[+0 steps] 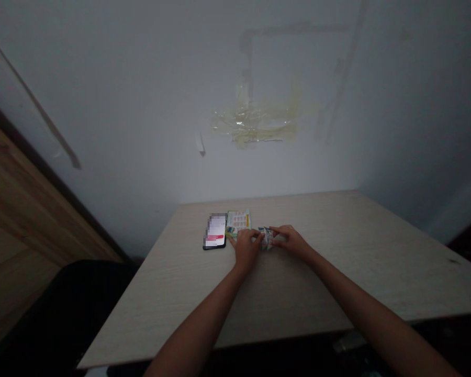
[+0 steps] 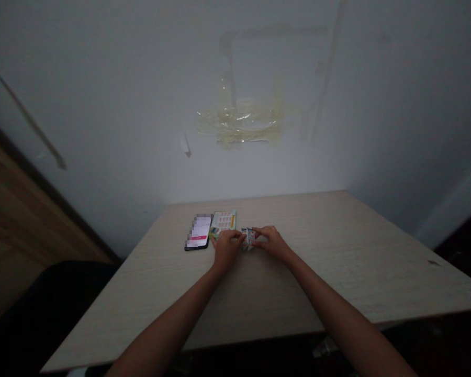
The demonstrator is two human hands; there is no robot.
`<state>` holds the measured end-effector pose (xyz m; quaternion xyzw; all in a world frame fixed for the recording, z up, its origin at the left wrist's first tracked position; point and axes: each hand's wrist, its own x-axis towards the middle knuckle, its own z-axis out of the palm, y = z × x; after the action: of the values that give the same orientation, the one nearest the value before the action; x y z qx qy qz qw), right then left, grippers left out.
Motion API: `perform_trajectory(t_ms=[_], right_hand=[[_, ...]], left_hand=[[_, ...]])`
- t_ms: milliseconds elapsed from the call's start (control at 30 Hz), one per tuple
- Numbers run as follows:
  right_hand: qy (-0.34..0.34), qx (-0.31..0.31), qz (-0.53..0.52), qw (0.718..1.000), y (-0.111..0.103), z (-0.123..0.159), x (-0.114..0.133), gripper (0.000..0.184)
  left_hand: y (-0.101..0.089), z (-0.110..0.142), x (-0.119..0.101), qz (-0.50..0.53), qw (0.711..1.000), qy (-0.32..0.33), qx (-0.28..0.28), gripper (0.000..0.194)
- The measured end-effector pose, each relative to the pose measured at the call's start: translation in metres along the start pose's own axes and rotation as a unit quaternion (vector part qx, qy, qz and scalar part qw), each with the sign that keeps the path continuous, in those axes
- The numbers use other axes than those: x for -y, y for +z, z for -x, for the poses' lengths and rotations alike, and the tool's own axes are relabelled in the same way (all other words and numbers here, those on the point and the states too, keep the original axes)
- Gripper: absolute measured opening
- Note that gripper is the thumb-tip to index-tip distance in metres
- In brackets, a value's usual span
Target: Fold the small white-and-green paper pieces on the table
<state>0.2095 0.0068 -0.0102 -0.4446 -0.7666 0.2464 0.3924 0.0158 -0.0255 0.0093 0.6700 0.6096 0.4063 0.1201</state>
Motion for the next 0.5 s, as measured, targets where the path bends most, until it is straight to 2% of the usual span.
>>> perform_trajectory(t_ms=[500], right_hand=[[0.02,-0.019,-0.008,1.0,0.0001,0.0013,0.0095,0.049]], left_hand=[[-0.0004,-0.0003,-0.0007,0.002,1.0,-0.005,0.006,0.019]])
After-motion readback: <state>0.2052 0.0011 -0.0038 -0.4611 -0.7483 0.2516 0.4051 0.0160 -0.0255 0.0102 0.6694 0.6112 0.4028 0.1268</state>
